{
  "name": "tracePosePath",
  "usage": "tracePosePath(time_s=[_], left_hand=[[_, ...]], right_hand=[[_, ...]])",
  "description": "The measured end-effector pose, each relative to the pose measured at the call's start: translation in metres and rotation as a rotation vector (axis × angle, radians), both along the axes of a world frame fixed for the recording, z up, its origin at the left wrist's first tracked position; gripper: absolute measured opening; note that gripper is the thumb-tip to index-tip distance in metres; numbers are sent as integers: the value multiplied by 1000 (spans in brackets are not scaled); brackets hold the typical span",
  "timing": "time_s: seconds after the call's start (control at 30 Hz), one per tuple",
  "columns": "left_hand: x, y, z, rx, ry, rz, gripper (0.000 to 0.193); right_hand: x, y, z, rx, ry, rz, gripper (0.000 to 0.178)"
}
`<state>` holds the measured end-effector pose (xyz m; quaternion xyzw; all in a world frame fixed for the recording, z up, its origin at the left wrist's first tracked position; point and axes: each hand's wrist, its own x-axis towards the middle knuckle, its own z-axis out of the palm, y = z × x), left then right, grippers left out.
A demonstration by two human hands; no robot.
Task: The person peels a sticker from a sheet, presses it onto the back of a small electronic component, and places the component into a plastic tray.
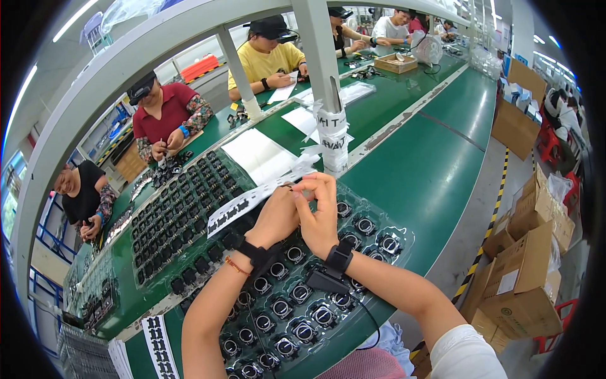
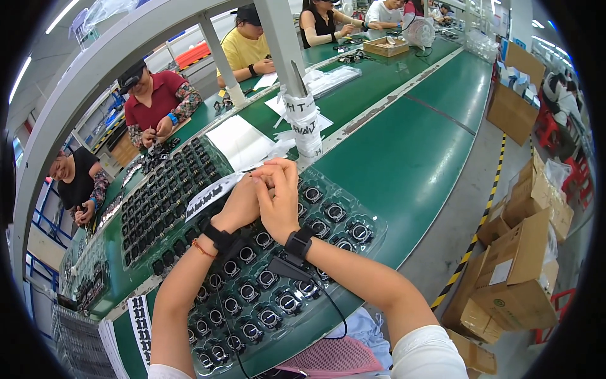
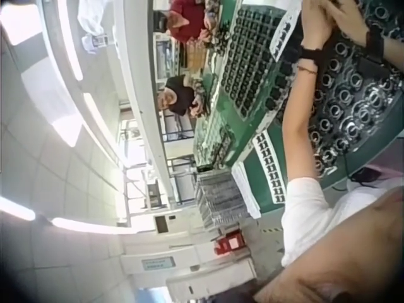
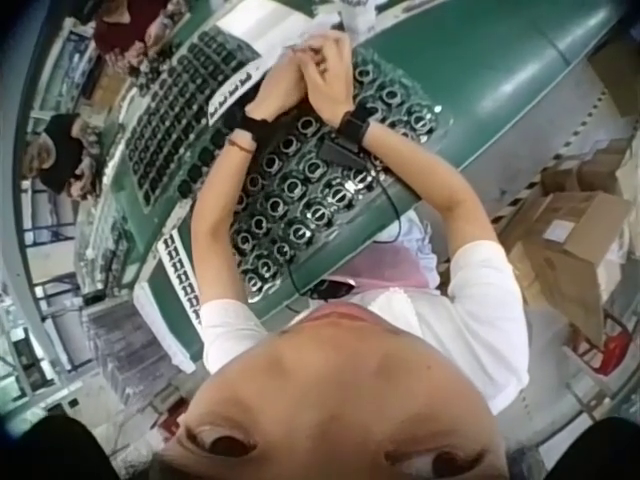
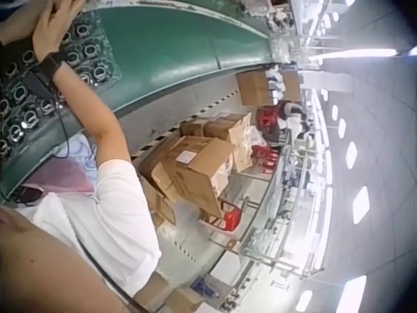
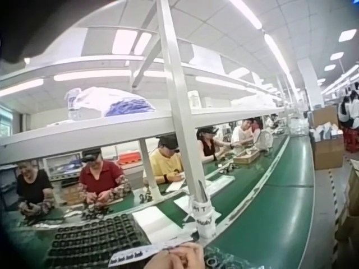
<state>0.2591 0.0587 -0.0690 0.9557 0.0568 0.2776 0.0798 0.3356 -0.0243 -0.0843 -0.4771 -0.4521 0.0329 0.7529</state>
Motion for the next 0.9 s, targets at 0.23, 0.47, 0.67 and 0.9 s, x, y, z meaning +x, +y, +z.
tracePosePath(time_s=[0.23,0.47,0.67,0.9], left_hand=[[-54,-26,2,-1325,-104,213,10],[-96,-27,-12,-1698,-366,77,16],[-102,-28,-21,-1662,-464,73,28],[-103,-24,-30,-1651,-493,32,28]], right_hand=[[-1,-2,0,-78,-49,153,12],[-3,0,-3,-165,-123,298,16],[-6,-2,-5,-316,-83,370,18],[-3,0,-10,-318,-160,360,11]])
